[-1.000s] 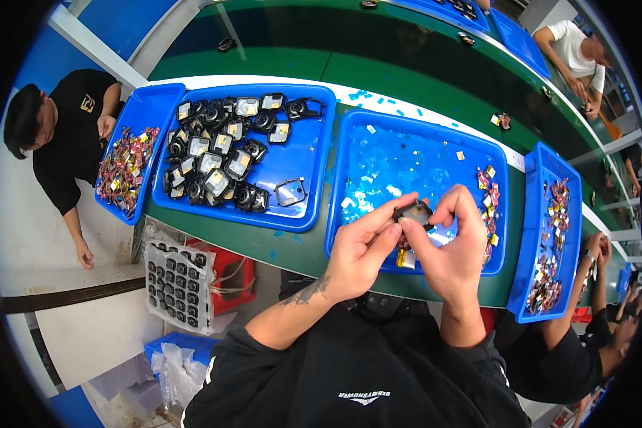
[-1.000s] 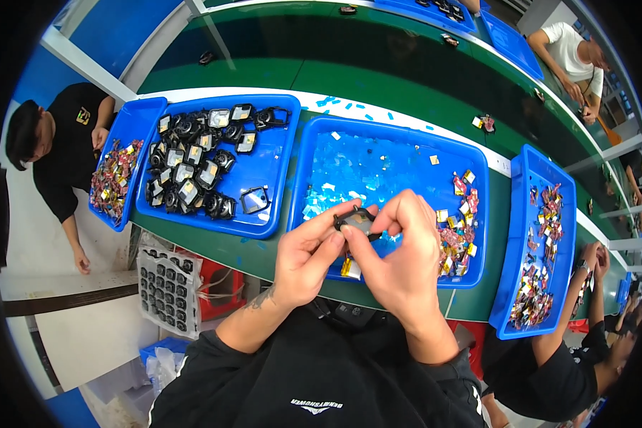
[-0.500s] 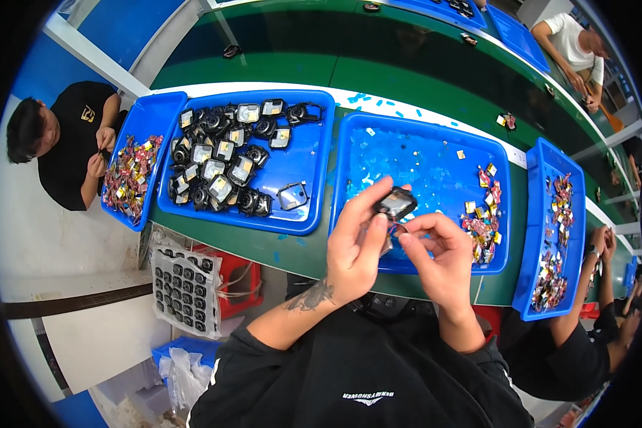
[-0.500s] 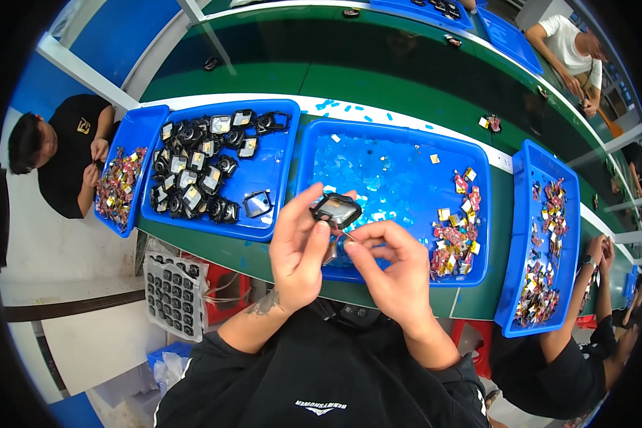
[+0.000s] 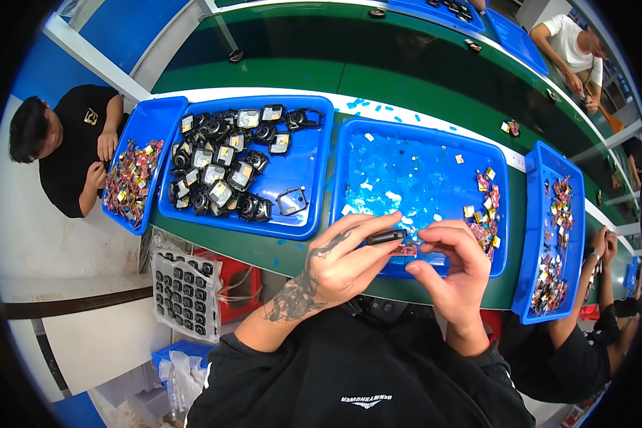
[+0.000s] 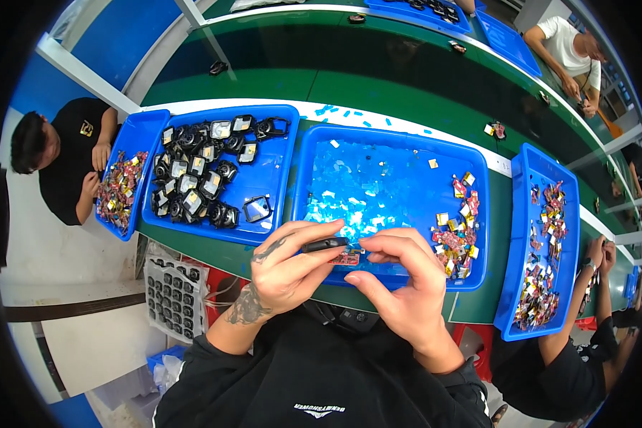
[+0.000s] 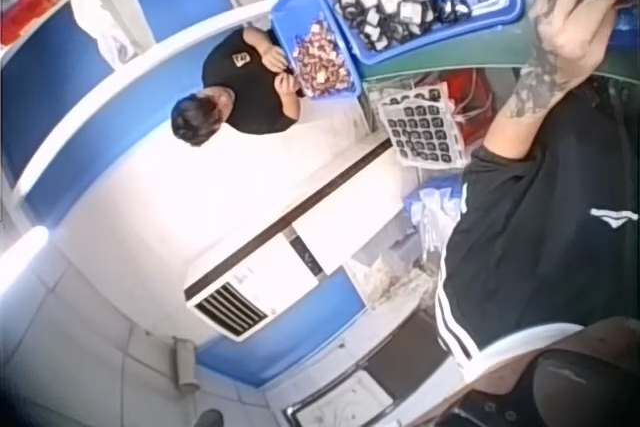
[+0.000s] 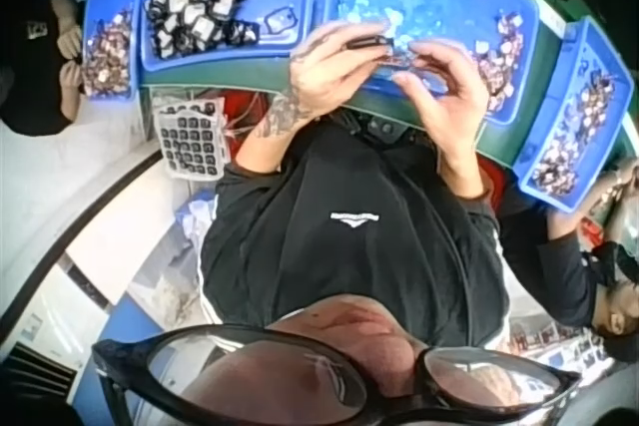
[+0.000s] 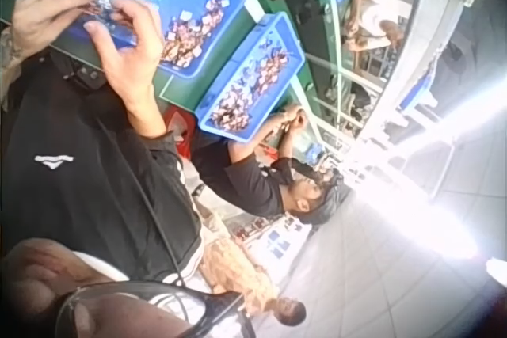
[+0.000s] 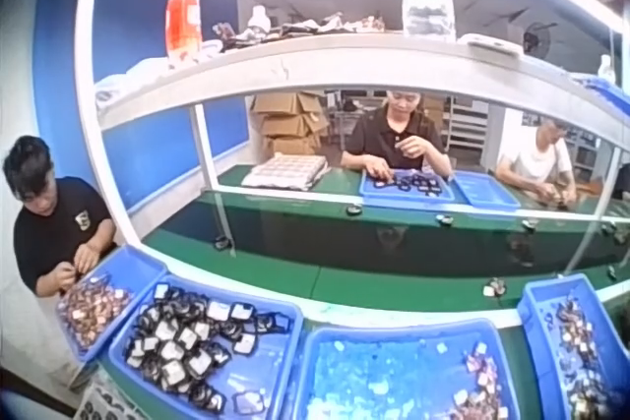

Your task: The recorder is assembling smartwatch components by applying stickers and sensors to watch bodies at a factory line.

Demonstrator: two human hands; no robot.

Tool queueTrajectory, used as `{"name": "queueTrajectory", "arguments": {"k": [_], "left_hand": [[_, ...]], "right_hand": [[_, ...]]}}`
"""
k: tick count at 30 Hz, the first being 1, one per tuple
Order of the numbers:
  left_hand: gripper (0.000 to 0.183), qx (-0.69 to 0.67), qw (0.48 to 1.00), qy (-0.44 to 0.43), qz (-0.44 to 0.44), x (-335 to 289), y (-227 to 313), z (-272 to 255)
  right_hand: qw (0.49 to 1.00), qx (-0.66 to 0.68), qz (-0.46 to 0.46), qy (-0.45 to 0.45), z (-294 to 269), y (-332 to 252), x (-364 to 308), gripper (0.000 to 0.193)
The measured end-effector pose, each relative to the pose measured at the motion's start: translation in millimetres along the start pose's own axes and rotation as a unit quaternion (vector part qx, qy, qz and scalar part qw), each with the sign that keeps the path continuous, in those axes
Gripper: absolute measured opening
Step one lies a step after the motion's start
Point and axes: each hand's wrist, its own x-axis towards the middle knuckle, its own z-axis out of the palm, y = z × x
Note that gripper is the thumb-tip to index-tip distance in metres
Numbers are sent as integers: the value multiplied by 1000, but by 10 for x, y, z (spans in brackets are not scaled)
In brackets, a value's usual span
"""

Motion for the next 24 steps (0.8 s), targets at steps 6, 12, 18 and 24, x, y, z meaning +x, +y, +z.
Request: {"name": "queueTrajectory", "arguments": {"k": [6, 12, 18, 24], "left_hand": [[20, -174, 960, -55, -213, -68, 103, 18], [15, -345, 853, -74, -384, -135, 138, 56], [14, -448, 771, -40, -452, -181, 108, 120], [16, -378, 830, 6, -409, -210, 104, 219]], "right_hand": [[978, -149, -148, -5, 15, -24, 120, 31], [976, -164, -140, 20, 90, -34, 129, 19], [982, -156, -104, 36, 107, 3, 100, 12], [987, 98, 115, 57, 130, 135, -20, 6]]}}
